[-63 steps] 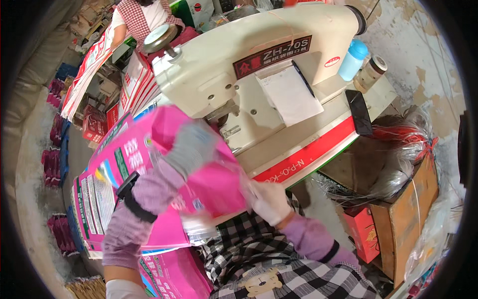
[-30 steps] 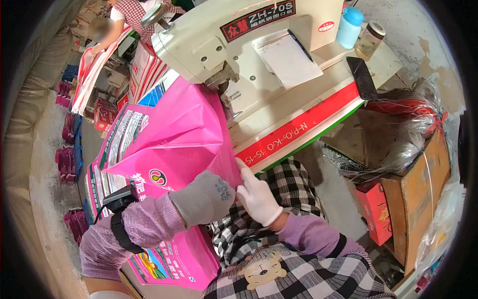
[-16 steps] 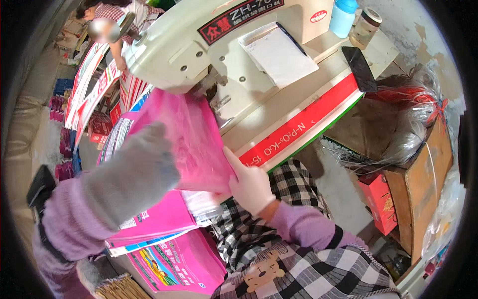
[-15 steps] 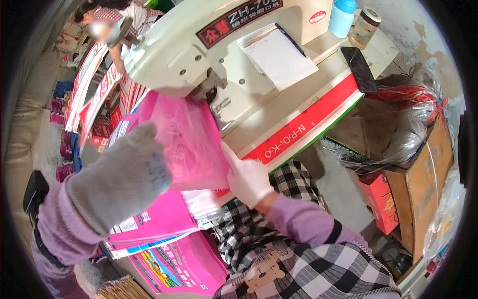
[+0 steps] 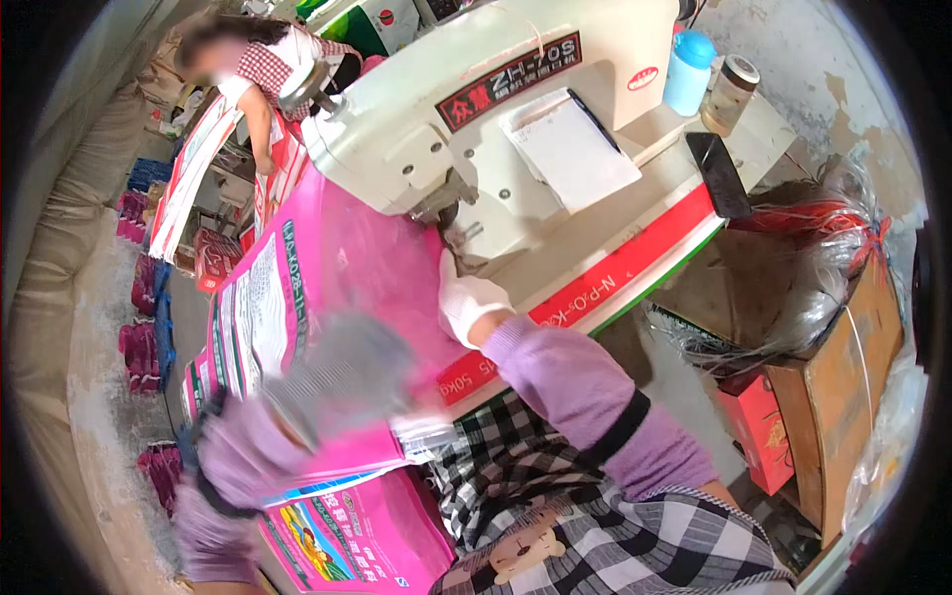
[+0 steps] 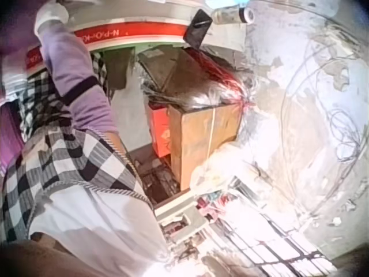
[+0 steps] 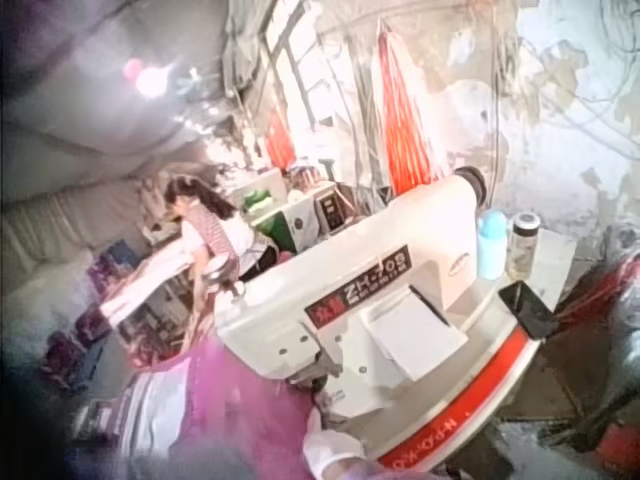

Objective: Using an industrial sewing machine to sew the edges of large plastic fertilizer bags.

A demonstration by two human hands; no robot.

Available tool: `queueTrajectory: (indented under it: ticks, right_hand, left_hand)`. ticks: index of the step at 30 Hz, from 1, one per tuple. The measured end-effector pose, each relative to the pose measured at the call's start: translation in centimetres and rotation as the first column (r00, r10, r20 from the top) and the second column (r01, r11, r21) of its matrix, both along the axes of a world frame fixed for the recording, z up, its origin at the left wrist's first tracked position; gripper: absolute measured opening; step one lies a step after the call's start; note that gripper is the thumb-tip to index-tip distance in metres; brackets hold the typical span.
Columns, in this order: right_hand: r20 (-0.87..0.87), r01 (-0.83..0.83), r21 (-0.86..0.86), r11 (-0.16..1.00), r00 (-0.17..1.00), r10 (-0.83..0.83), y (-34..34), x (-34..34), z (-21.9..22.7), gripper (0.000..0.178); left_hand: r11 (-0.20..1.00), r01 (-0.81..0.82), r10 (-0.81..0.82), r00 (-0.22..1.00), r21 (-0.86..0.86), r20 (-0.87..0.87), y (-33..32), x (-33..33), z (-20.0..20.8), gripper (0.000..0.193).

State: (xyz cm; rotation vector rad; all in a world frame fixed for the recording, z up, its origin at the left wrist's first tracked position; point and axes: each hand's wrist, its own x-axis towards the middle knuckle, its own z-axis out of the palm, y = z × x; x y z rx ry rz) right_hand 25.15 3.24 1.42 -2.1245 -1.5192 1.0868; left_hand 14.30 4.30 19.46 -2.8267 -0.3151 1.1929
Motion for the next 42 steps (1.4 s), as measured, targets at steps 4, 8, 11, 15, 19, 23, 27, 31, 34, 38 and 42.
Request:
queueTrajectory:
  ticks: [4, 8, 11, 15, 19, 23, 27, 31, 34, 38, 42]
  right_hand:
    - [-0.079, -0.049, 0.15, 0.988, 0.995, 0.062, -7.3, -2.1, -0.6, 0.074]
    - [0.083, -0.062, 0.043, 0.997, 0.995, 0.058, -9.0, -0.1, 0.7, 0.075]
    - [0.253, -0.165, 0.1, 0.981, 0.958, 0.135, -2.8, -2.0, 1.8, 0.071]
    - [0.374, -0.12, 0.013, 0.993, 0.921, 0.107, 3.9, 0.0, -2.4, 0.023]
    - [0.137, -0.037, 0.013, 0.999, 0.99, 0.034, 0.7, -1.0, -1.7, 0.064]
    - [-0.264, 0.154, 0.168, 0.974, 0.959, -0.106, -3.9, -1.6, -8.4, 0.039]
    - [0.204, -0.228, 0.804, 0.549, 0.973, 0.106, -9.4, -0.3, -1.7, 0.036]
    - [-0.061, -0.11, 0.843, 0.527, 0.953, 0.297, -9.1, -1.7, 0.5, 0.024]
    - [0.132, -0.295, 0.712, 0.637, 0.948, 0.291, -9.0, -3.8, -2.6, 0.013]
    - [-0.233, -0.084, 0.681, 0.727, 0.917, 0.324, -12.2, 1.4, -6.2, 0.01]
    - [-0.382, 0.099, 0.666, 0.739, 0.896, 0.225, -10.0, 0.6, -4.3, 0.008]
  left_hand:
    - [0.961, 0.275, -0.272, 0.932, 0.018, 0.238, -10.4, -0.6, -7.0, 0.01]
    - [0.912, 0.398, -0.373, 0.906, -0.099, 0.201, -1.7, 1.8, -2.5, 0.01]
    - [0.922, -0.116, 0.189, 0.967, -0.369, 0.169, 4.0, -6.3, -2.8, 0.007]
    - [0.919, 0.244, -0.051, 0.852, -0.309, 0.521, -10.3, 0.2, -9.5, 0.007]
    - [0.852, 0.139, 0.323, 0.617, -0.504, 0.717, -0.7, -0.4, 0.4, 0.06]
    - [0.891, -0.271, 0.202, 0.955, 0.364, 0.217, 15.2, -13.8, 3.0, 0.07]
    - [0.744, -0.296, -0.105, 0.834, 0.6, 0.542, 13.9, -26.7, 4.7, 0.025]
    - [0.753, -0.467, -0.081, 0.634, 0.464, 0.769, 2.4, -30.4, 5.5, 0.019]
    - [0.659, -0.684, 0.235, 0.582, 0.312, 0.779, -4.2, -35.6, -1.4, 0.038]
    - [0.639, -0.765, 0.504, 0.498, 0.083, 0.706, -8.3, -31.7, -6.9, 0.031]
    - [0.7, -0.695, 0.452, 0.61, 0.165, 0.651, -4.2, -32.7, -9.2, 0.043]
